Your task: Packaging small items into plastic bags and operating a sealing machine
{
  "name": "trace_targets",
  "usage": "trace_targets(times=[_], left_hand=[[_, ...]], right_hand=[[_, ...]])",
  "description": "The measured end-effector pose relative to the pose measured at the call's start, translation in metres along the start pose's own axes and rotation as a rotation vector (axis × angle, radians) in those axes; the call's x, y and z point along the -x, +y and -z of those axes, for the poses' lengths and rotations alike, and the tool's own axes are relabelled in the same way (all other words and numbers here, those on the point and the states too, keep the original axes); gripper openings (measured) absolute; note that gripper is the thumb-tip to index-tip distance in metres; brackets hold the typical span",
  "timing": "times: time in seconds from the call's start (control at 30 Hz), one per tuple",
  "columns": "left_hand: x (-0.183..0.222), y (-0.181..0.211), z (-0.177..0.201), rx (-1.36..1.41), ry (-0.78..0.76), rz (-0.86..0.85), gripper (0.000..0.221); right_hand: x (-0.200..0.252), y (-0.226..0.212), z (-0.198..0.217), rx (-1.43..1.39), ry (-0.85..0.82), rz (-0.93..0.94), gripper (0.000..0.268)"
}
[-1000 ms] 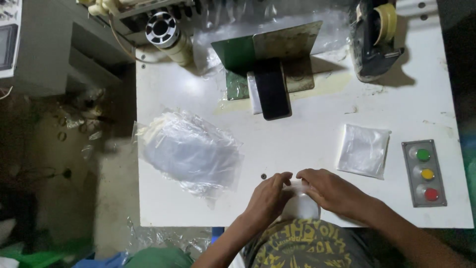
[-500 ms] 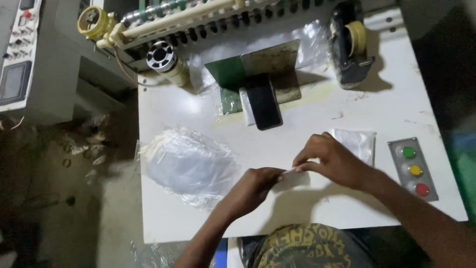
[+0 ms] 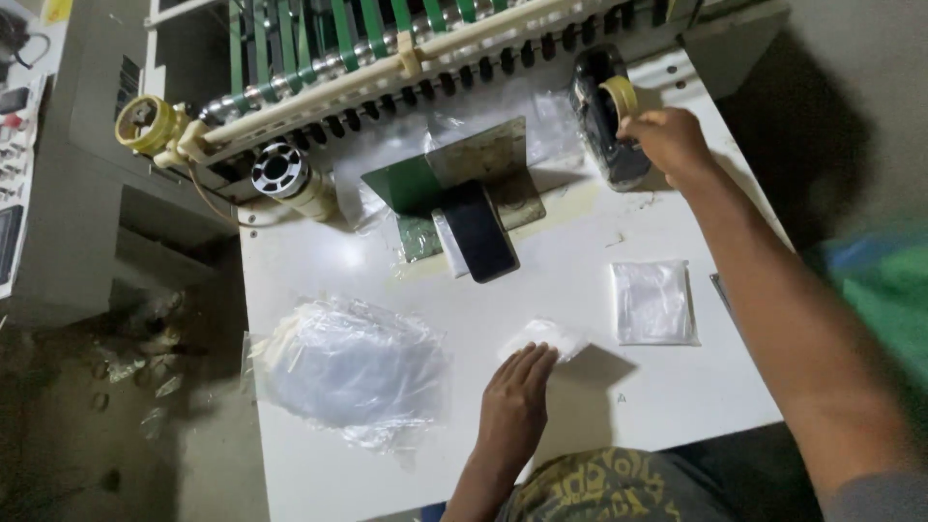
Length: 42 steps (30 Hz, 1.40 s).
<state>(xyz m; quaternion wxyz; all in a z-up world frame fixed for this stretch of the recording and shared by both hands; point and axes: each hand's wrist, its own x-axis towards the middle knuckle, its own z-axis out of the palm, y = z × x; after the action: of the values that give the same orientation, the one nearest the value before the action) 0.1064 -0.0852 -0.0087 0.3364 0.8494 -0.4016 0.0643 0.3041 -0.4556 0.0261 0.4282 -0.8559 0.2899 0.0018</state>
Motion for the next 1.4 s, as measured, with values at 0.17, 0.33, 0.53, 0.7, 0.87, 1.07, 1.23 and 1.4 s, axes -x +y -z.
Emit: trace_targets(times=[0.17,0.33,0.53,0.7,0.87,1.07,1.23,1.4], left_hand=[[-0.003,0.004,0.000,-0.028,0.090,0.006,0.029],[-0.012,0.013,-0.015,-0.074,0.081,0.017,0.032],[-0.024,0.018,-0.038,-0.050,0.162,-0.180,0.016],[-0.030,0.024,-0.045,-0.095,0.195,-0.227,0.012],[-0.037,0.023,-0.048,-0.167,-0.004,-0.226,0.018],[-0.088,0.059,0.004,0.768,-0.050,0.292,0.022],[-0.125,0.051,-0.019,1.025,-0.126,0.656,0.062],[-0.102,0.046,-0.067,1.214,-0.322,0.823,0.090]], right_hand=[[0.053,0.006,0.010,-0.174,0.222,0.250,0.023],[0.047,0.078,-0.022,-0.004,0.152,0.201,0.028],[0.196,0.026,-0.029,-0.154,-0.214,0.078,0.032],[0.277,0.066,-0.050,0.060,-0.351,-0.001,0.030],[0.297,0.117,-0.066,-0.147,-0.067,0.199,0.015],[0.277,0.144,-0.045,-0.091,0.202,0.419,0.049],[0.253,0.125,-0.034,0.157,0.237,0.221,0.051],[0.245,0.121,-0.025,-0.016,0.141,-0.152,0.086]])
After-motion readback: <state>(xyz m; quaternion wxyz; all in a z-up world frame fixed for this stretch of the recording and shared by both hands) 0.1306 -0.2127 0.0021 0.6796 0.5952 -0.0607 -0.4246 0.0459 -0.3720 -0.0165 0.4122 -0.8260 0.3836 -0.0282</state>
